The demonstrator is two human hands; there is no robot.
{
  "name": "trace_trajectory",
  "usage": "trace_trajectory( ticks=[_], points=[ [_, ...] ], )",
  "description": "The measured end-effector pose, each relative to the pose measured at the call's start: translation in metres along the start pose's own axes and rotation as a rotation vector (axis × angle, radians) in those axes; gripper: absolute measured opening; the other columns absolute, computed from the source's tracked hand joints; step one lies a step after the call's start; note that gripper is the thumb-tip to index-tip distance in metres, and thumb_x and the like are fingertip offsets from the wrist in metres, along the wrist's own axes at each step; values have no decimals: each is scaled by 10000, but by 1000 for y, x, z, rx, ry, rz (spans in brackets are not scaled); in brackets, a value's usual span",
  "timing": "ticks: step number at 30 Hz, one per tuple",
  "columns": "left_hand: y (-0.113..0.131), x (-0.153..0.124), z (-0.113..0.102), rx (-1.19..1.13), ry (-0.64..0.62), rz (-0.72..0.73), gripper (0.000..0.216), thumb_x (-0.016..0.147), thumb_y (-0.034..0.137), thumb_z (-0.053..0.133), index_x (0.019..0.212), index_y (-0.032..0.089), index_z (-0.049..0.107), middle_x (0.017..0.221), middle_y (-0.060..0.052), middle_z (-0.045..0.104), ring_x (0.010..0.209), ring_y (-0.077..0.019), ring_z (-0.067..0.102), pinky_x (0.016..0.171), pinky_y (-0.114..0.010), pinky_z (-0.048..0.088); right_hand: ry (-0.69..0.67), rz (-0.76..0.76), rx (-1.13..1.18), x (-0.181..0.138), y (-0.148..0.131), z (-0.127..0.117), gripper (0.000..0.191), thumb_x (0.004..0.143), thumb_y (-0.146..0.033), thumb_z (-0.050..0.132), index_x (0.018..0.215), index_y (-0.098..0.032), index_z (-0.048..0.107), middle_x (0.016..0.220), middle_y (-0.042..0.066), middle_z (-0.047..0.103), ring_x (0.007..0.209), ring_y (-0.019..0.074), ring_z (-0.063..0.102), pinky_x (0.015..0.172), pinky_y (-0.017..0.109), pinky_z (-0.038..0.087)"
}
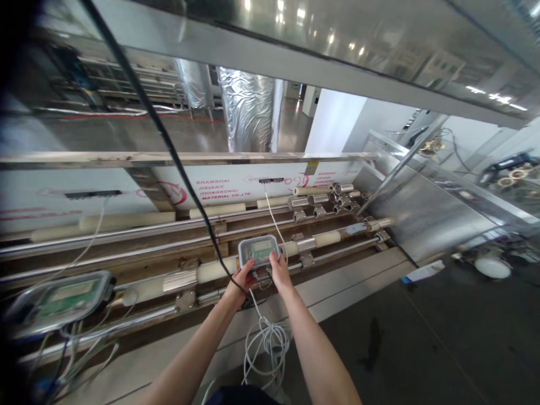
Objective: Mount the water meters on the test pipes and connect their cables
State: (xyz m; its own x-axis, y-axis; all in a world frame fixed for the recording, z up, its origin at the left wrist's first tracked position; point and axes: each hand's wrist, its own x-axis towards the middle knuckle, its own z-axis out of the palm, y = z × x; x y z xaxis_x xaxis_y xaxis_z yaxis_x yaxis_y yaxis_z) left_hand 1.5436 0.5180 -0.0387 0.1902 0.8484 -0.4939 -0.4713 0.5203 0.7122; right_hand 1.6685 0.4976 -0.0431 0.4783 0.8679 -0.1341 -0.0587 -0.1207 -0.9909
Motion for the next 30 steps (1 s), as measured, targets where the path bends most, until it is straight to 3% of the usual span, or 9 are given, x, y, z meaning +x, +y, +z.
trace_trajectory(
  ticks=[3,6,12,15,18,22,27,30],
  points=[
    [2,-3,2,-20,9,11,238,735,254,694,917,115,628,847,-57,663,613,-105,619,521,-170,502,4,5,-97,5,-8,-27,370,718,-537,619,891,-214,672,888,13,690,928,209,602,877,319,425],
    [2,-2,5,-37,25,22,192,756,222,670,914,122,626,817,-37,656,578,-91,611,482,-151,485,76,45,-155,15,-13,-82,292,741,-454,641,874,-196,673,894,23,683,936,201,597,873,322,432],
    [-1,3,13,-76,160,63,143,783,167,630,923,147,621,811,-18,658,581,-102,631,481,-155,514,273,271,-140,65,-13,-259,201,869,-313,569,934,-127,606,917,36,635,798,143,607,744,337,503],
    [-4,8,13,-110,225,120,79,811,140,563,857,157,624,789,-7,665,582,-114,632,508,-188,551,354,368,-52,116,-12,-344,220,896,-322,531,981,-127,589,926,37,623,773,132,606,699,316,518],
    [-4,13,10,-126,313,165,108,814,131,520,813,184,614,693,17,656,542,-140,623,508,-255,574,410,404,83,175,-11,-404,253,905,-342,512,1029,-131,576,956,45,621,781,134,610,690,311,525],
    [-2,6,18,-126,412,179,70,779,144,557,813,190,599,665,12,653,520,-152,612,486,-266,559,456,433,238,241,-8,-443,338,917,-412,453,1073,-130,555,956,62,623,751,133,621,694,309,534],
    [-6,-8,38,-147,428,284,42,780,196,572,798,159,566,590,16,607,439,-120,551,440,-229,518,471,475,316,291,-1,-454,502,935,-529,174,1086,-239,555,947,65,655,633,127,622,636,306,544],
    [-9,-8,41,-160,458,310,105,761,227,602,829,155,567,610,10,613,456,-122,559,433,-220,505,477,433,354,307,12,-461,518,924,-555,135,1041,-316,579,1037,34,663,653,131,644,588,313,547]
  ],
)
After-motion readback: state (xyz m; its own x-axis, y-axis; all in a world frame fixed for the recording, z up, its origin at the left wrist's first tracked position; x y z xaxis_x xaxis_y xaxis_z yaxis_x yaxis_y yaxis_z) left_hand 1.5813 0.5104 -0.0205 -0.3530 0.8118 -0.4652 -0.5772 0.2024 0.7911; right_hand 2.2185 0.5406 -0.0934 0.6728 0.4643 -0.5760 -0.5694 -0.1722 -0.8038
